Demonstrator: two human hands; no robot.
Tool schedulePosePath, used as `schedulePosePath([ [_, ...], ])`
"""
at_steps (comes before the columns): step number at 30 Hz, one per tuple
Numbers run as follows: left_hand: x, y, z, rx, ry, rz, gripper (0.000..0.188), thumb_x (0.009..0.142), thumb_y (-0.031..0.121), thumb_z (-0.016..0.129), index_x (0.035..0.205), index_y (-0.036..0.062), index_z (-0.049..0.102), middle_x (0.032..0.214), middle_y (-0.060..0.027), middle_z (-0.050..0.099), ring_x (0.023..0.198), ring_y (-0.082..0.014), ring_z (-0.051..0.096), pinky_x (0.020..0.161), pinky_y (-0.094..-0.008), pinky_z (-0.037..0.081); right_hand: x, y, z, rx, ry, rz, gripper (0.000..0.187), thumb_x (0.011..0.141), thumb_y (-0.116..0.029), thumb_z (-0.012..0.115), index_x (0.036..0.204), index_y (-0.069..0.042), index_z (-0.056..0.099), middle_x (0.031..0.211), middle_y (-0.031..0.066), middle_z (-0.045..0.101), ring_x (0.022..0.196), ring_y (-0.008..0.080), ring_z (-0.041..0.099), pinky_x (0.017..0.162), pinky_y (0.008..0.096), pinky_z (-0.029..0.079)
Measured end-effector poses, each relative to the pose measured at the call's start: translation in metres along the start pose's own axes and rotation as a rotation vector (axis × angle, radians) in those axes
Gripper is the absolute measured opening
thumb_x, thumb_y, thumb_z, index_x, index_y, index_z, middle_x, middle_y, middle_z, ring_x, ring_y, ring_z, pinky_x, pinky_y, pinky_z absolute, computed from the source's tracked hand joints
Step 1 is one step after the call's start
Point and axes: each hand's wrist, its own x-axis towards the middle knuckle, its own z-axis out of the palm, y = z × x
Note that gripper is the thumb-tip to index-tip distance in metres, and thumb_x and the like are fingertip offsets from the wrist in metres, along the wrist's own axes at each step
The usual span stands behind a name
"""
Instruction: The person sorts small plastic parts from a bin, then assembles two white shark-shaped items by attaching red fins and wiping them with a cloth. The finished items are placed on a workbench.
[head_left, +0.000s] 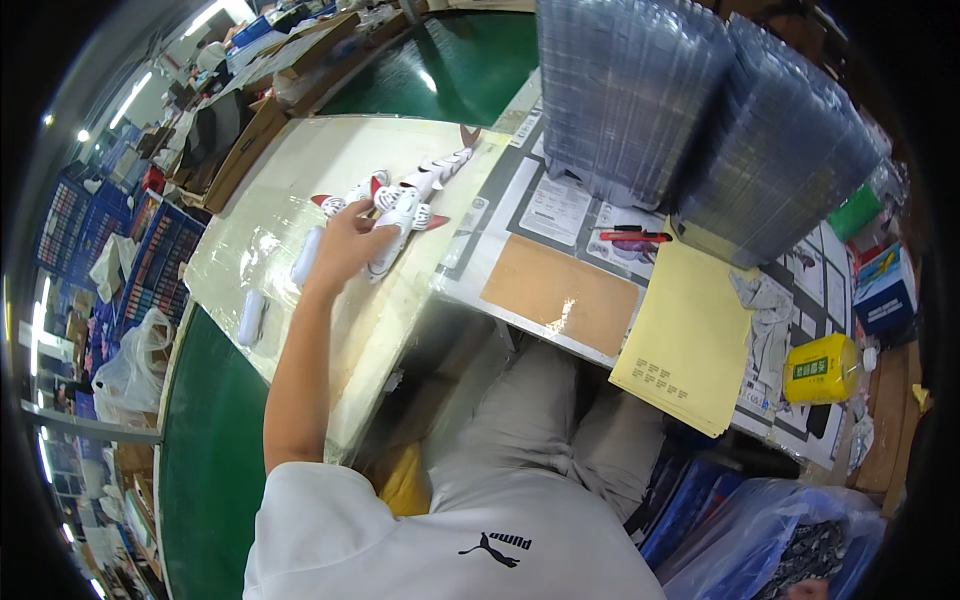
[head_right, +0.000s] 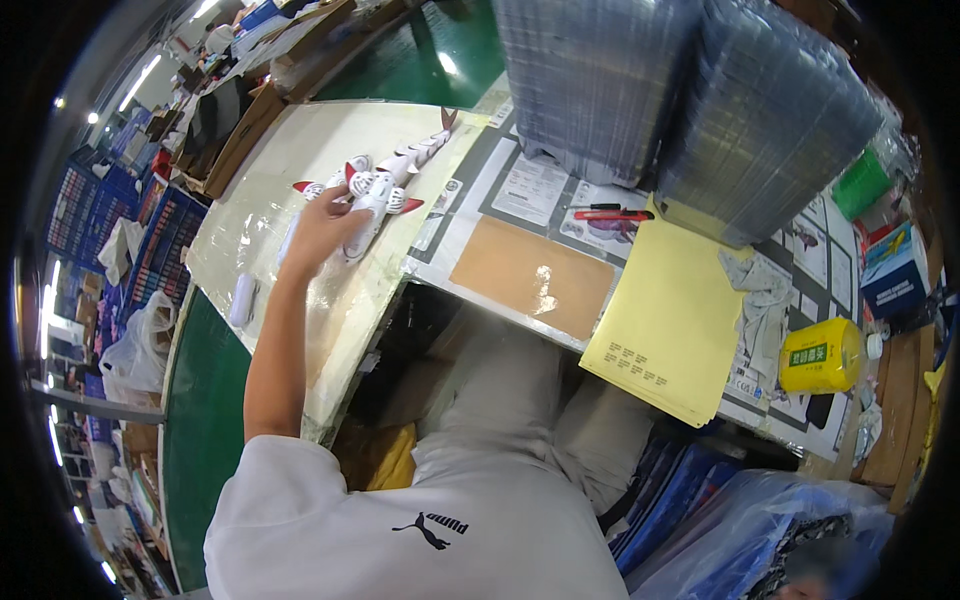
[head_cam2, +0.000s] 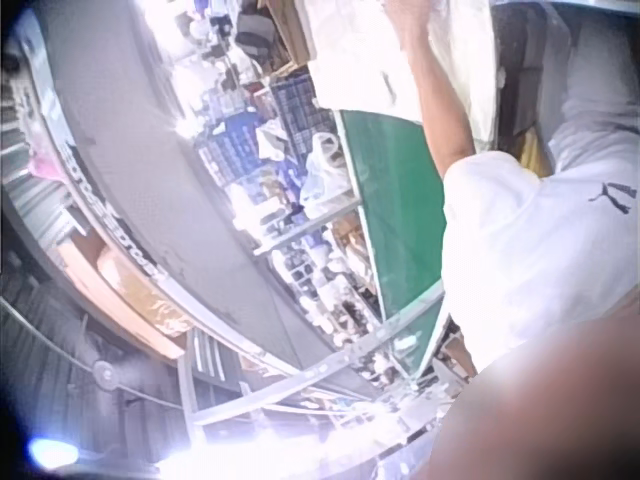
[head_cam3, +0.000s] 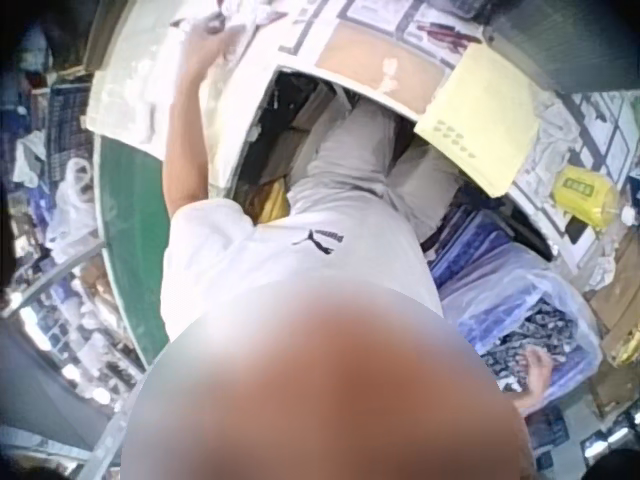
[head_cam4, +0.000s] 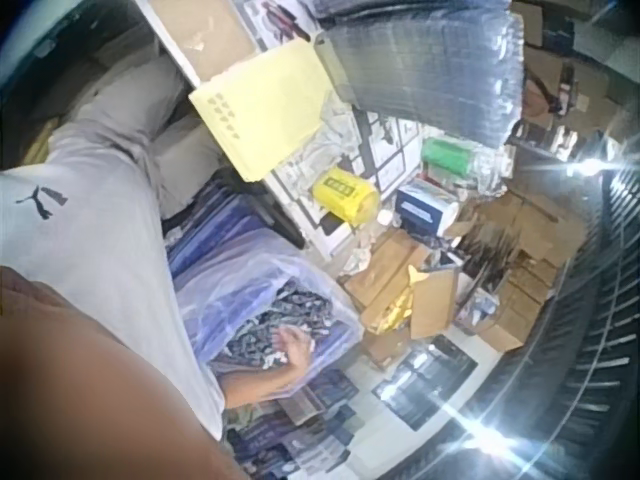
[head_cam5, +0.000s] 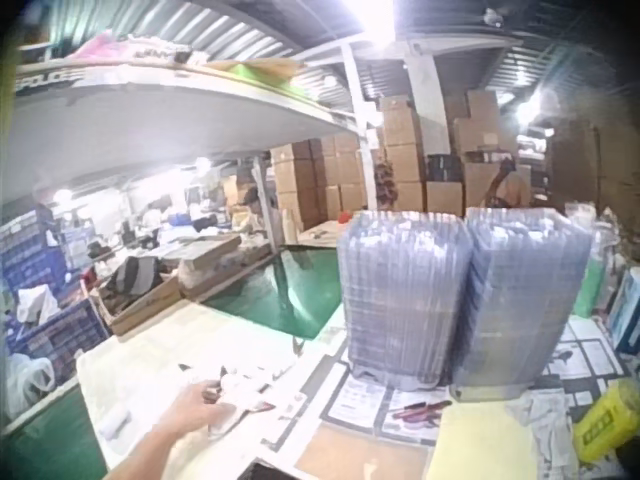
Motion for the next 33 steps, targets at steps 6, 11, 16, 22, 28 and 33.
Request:
schedulePosePath([
  [6, 0.046, 0.005, -0.048, 0.479, 0.347, 0.232, 0.042, 0.089, 0.032, 0.072, 0.121, 0.0038, 0.075, 0.111, -0.0206, 0.076, 0.104, -0.0345, 0.073, 0.093, -0.0428, 0.055, -0.033, 0.070, 0.127, -0.001, -0.098, 0.155, 0.019, 0.094, -0.018, 0.066, 0.102, -0.001, 0.066, 0.091, 0.0070, 0.064, 0.072, 0.0120, 0.056, 0.067, 0.0266, 0.045],
  [11, 0.103, 0.000, -0.045, 0.879, -0.003, 0.091, 0.058, 0.085, 0.042, 0.076, 0.128, 0.0030, 0.071, 0.124, -0.0231, 0.072, 0.117, -0.0377, 0.068, 0.101, -0.0451, 0.053, -0.039, 0.079, 0.182, 0.020, -0.126, 0.155, 0.022, 0.095, -0.020, 0.066, 0.104, 0.000, 0.066, 0.091, 0.0073, 0.064, 0.074, 0.0129, 0.056, 0.068, 0.0277, 0.045],
  [16, 0.121, 0.003, -0.042, 0.904, -0.364, -0.127, 0.079, 0.070, 0.045, 0.087, 0.131, -0.0021, 0.068, 0.129, -0.0228, 0.070, 0.115, -0.0369, 0.070, 0.086, -0.0508, 0.060, -0.041, 0.086, 0.195, 0.050, -0.116, 0.190, 0.025, 0.096, -0.022, 0.066, 0.106, 0.001, 0.066, 0.091, 0.0077, 0.064, 0.076, 0.0137, 0.057, 0.070, 0.0287, 0.045],
  [22, 0.105, -0.006, -0.071, 0.666, -0.006, -0.058, 0.077, 0.069, 0.041, 0.086, 0.129, -0.0032, 0.068, 0.111, -0.0219, 0.075, 0.091, -0.0342, 0.075, 0.073, -0.0420, 0.062, -0.044, 0.091, 0.193, 0.062, -0.116, 0.217, 0.029, 0.097, -0.024, 0.066, 0.108, 0.002, 0.066, 0.091, 0.0081, 0.064, 0.078, 0.0148, 0.057, 0.072, 0.0299, 0.045],
  [28, 0.057, -0.001, -0.096, -0.066, 0.302, -0.121, 0.067, 0.080, 0.043, 0.083, 0.128, -0.0003, 0.068, 0.106, -0.0133, 0.076, 0.087, -0.0211, 0.076, 0.070, -0.0333, 0.061, -0.040, 0.098, 0.191, 0.035, -0.128, 0.216, 0.032, 0.098, -0.026, 0.066, 0.110, 0.003, 0.066, 0.092, 0.0085, 0.064, 0.080, 0.0158, 0.057, 0.074, 0.0312, 0.046],
  [33, 0.000, 0.005, -0.067, -0.914, 0.155, 0.047, 0.048, 0.101, 0.043, 0.064, 0.130, 0.0048, 0.065, 0.115, -0.0080, 0.075, 0.099, -0.0224, 0.075, 0.078, -0.0405, 0.065, -0.037, 0.103, 0.185, 0.007, -0.139, 0.219, 0.035, 0.098, -0.028, 0.066, 0.112, 0.004, 0.066, 0.092, 0.0089, 0.064, 0.082, 0.0167, 0.058, 0.075, 0.0322, 0.046],
])
